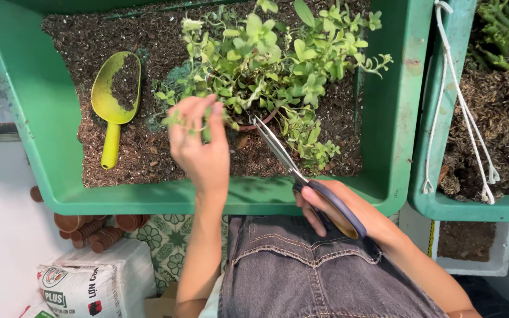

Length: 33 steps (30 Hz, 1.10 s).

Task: The person trims stems and leaves from a potted plant using shears and by hand, placing the trimmings into a soil-filled bin.

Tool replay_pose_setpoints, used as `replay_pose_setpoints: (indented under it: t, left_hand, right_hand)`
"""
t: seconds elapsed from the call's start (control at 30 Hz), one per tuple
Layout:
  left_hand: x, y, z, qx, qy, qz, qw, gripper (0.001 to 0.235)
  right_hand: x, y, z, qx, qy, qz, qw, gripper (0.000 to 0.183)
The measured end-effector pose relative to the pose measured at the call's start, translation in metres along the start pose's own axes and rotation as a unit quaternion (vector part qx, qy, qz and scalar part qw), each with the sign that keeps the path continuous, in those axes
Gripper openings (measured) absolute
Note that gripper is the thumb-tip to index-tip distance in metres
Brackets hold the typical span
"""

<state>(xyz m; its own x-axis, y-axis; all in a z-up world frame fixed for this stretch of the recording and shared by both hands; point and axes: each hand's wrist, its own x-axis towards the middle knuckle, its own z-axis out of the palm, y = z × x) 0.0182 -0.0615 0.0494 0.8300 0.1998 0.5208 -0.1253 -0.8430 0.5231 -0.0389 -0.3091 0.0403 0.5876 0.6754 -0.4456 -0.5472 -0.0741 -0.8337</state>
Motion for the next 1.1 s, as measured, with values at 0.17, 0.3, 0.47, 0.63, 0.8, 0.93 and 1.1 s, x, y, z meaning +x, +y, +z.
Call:
replay_pose_setpoints:
  t: [0.17, 0.3, 0.47, 0.63, 0.8, 0.93, 1.1]
  left_hand:
    - [-0.004, -0.010, -0.025, -0.060, -0.060, -0.283, 0.955, 0.030]
    - [-0.015, -0.027, -0.022, -0.266, -0.272, -0.410, 0.829, 0.087]
    - [-0.025, -0.006, 0.004, -0.518, -0.190, -0.317, 0.771, 0.060]
    - [-0.013, 0.001, 0.019, -0.389, -0.107, -0.242, 0.882, 0.045]
    - [-0.003, 0.001, 0.025, -0.172, -0.097, -0.098, 0.975, 0.033]
    - [-0.003, -0.006, 0.033, -0.158, -0.064, -0.120, 0.978, 0.012]
    - [-0.008, -0.028, 0.027, -0.223, -0.057, -0.180, 0.956, 0.015]
  right_hand:
    - [0.019, 0.001, -0.001, 0.092, -0.039, 0.053, 0.994, 0.054]
    - [0.027, 0.001, -0.001, 0.153, -0.081, 0.002, 0.985, 0.060]
    - [0.029, 0.003, 0.000, 0.214, -0.087, 0.031, 0.972, 0.059]
    - [0.031, 0.002, 0.001, 0.213, -0.087, 0.022, 0.973, 0.059]
    - [0.035, -0.001, 0.002, 0.224, -0.093, -0.003, 0.970, 0.059]
    - [0.042, -0.001, 0.003, 0.236, -0.099, 0.007, 0.967, 0.059]
    - [0.047, 0.003, 0.003, 0.217, -0.095, 0.010, 0.971, 0.061]
